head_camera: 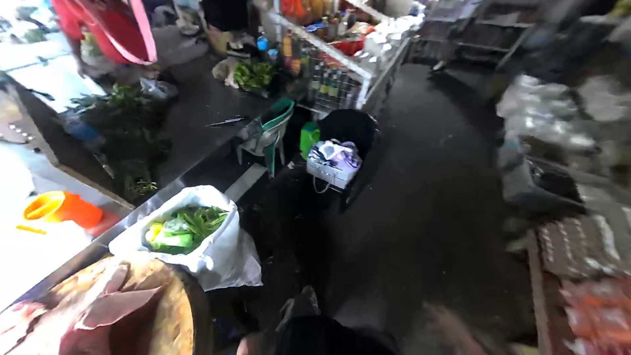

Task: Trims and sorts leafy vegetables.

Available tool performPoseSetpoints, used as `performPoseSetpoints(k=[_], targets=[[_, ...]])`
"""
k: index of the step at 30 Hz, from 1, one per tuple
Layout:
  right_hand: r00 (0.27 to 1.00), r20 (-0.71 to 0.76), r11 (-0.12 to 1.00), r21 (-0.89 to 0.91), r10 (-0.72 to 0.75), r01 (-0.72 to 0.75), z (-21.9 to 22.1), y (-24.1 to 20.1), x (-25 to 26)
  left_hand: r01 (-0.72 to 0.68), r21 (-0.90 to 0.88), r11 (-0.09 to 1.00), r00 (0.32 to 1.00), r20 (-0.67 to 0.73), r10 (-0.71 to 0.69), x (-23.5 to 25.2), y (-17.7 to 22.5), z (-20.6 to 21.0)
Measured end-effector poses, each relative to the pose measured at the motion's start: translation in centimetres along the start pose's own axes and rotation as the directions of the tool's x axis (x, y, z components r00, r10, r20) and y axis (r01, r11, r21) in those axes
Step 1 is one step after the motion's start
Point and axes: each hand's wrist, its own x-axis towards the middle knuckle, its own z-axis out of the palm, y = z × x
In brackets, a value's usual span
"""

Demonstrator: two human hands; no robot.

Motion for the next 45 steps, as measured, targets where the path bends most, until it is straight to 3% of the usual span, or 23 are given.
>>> performPoseSetpoints(k=[3, 6, 10, 14, 16, 19, 21, 24, 26, 31, 37, 40, 43, 45], targets=[[0.951, 0.196, 0.96, -0.197, 0.24, -0.201, 1.7, -1.8, 3.5, -0.066, -0.167, 0.984, 0.998, -0.015, 0.064, 3.4, 13.6, -6.7], [0.933, 0.212, 0.95, -0.178, 0.291, -0.256, 2.5, -7.1, 4.7, -0.198, -0.32, 0.926, 0.98, -0.079, 0.183, 6.8, 25.3, -13.3], [0.93, 0.199, 0.93, -0.268, 0.309, -0.252, 2.2, -16.1, 13.7, -0.292, -0.452, 0.843, 0.956, -0.134, 0.26, 12.2, 34.7, -17.6], [0.967, 0.168, 0.955, -0.26, 0.193, -0.145, 5.4, -31.2, 25.7, -0.185, -0.331, 0.925, 0.974, -0.184, 0.129, 17.4, 37.0, -17.6], [0.968, 0.25, 0.945, -0.324, 0.036, 0.049, 7.6, -42.3, 28.1, -0.098, -0.307, 0.947, 0.966, -0.257, 0.016, 17.3, 38.2, -17.3], [0.866, 0.406, 0.746, -0.469, -0.292, 0.472, 12.5, -59.1, 31.5, -0.096, -0.46, 0.883, 0.933, -0.351, -0.082, 18.8, 40.0, -18.4], [0.814, 0.468, 0.634, -0.523, -0.345, 0.569, 15.2, -67.3, 33.0, -0.072, -0.549, 0.833, 0.92, -0.358, -0.157, 18.8, 41.1, -19.1], [0.733, 0.476, 0.654, -0.358, -0.486, 0.667, 20.7, -79.5, 32.5, -0.124, -0.692, 0.712, 0.908, -0.369, -0.2, 22.1, 43.7, -22.4], [0.679, 0.433, 0.638, -0.262, -0.593, 0.724, 24.2, -86.0, 32.1, -0.145, -0.668, 0.729, 0.908, -0.383, -0.17, 25.4, 45.4, -24.9], [0.489, 0.267, 0.467, -0.144, -0.83, 0.872, 32.0, -98.6, 33.3, -0.27, -0.392, 0.88, 0.878, -0.476, 0.058, 33.7, 52.8, -36.4], [0.397, 0.327, 0.319, -0.266, -0.857, 0.91, 38.7, -110.0, 33.0, -0.45, -0.361, 0.817, 0.811, -0.548, 0.204, 36.2, 63.5, -48.8], [0.495, 0.415, 0.274, -0.486, -0.764, 0.83, 42.8, -114.8, 35.9, -0.464, -0.314, 0.829, 0.793, -0.564, 0.23, 37.9, 66.2, -51.8], [0.61, 0.522, 0.15, -0.674, -0.597, 0.724, 45.9, -116.6, 38.9, -0.428, -0.379, 0.82, 0.77, -0.628, 0.112, 38.1, 67.3, -51.3], [0.644, 0.56, 0.145, -0.686, -0.521, 0.713, 47.5, -117.7, 39.9, -0.461, -0.507, 0.728, 0.744, -0.668, 0.005, 38.3, 67.5, -50.0]])
